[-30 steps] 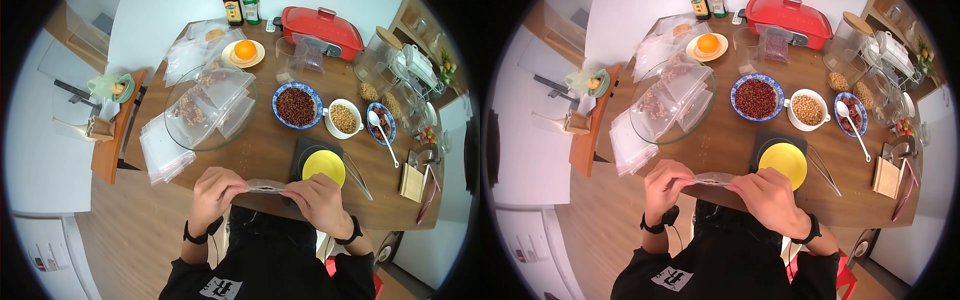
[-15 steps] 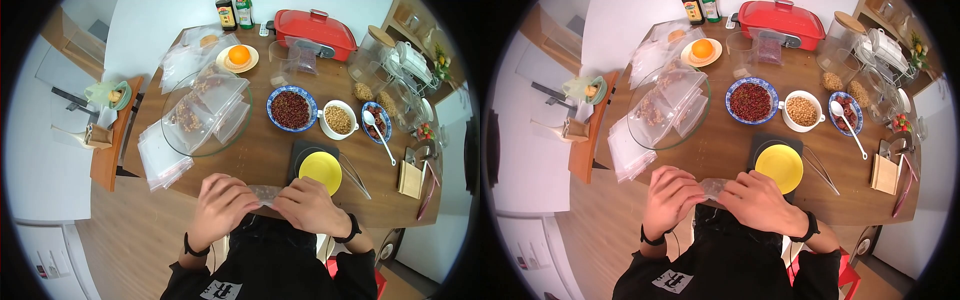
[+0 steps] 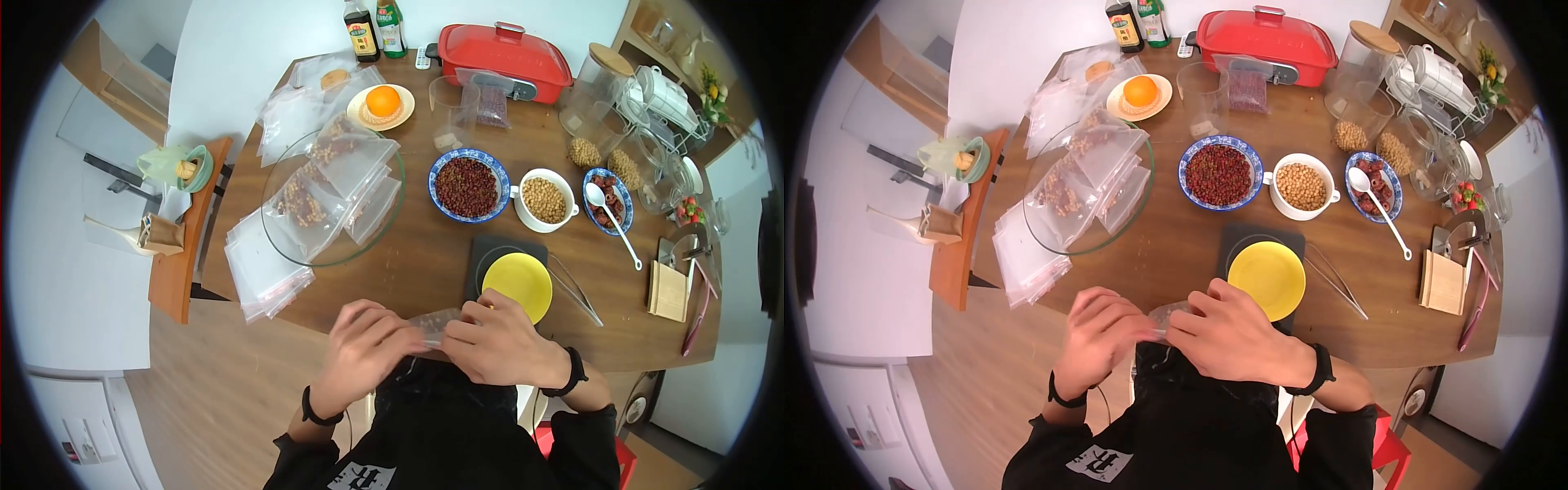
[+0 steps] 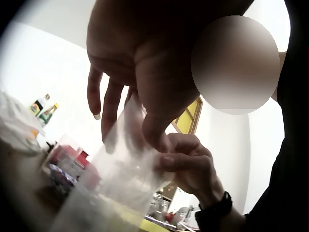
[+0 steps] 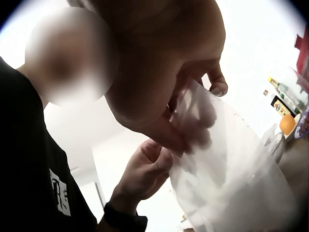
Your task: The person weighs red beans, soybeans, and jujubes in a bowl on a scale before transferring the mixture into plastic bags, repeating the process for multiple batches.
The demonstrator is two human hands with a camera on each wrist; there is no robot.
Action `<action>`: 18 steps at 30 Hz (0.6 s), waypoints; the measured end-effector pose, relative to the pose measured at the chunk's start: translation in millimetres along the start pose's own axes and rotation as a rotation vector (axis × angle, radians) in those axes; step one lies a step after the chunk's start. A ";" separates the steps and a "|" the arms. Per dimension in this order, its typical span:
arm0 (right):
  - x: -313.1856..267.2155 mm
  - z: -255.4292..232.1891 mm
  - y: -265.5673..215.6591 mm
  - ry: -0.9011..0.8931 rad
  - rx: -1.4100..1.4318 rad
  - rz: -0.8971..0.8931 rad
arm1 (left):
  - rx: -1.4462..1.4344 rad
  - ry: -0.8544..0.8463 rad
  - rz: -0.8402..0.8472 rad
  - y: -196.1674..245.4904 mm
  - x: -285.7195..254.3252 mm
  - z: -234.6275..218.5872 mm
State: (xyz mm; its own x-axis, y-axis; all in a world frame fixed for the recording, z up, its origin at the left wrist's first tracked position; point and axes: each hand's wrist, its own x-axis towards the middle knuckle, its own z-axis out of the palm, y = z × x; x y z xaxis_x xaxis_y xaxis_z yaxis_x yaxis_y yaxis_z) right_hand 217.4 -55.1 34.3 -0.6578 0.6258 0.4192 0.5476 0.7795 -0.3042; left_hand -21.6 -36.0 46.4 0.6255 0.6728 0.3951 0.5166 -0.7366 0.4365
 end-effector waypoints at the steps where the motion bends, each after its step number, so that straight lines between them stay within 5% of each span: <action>1: 1.0 -1.6 -1.8 0.002 -0.003 0.000 | 0.018 0.033 0.012 -5.5 -3.8 0.1; 13: -5.9 -37.3 -13.2 -0.131 -0.129 -0.056 | 0.124 0.160 0.072 -0.5 -17.7 -39.6; 18: -42.0 -47.4 -0.3 0.009 -0.102 0.173 | 0.086 0.392 -0.110 -17.8 -39.5 -63.2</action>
State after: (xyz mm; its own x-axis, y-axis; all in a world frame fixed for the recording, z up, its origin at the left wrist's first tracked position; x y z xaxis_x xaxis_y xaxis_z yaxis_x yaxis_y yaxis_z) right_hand 269.4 -82.9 57.3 -0.5447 0.7494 0.3763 0.7021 0.6530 -0.2840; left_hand -92.5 -45.1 74.1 0.3027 0.7109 0.6348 0.6253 -0.6509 0.4306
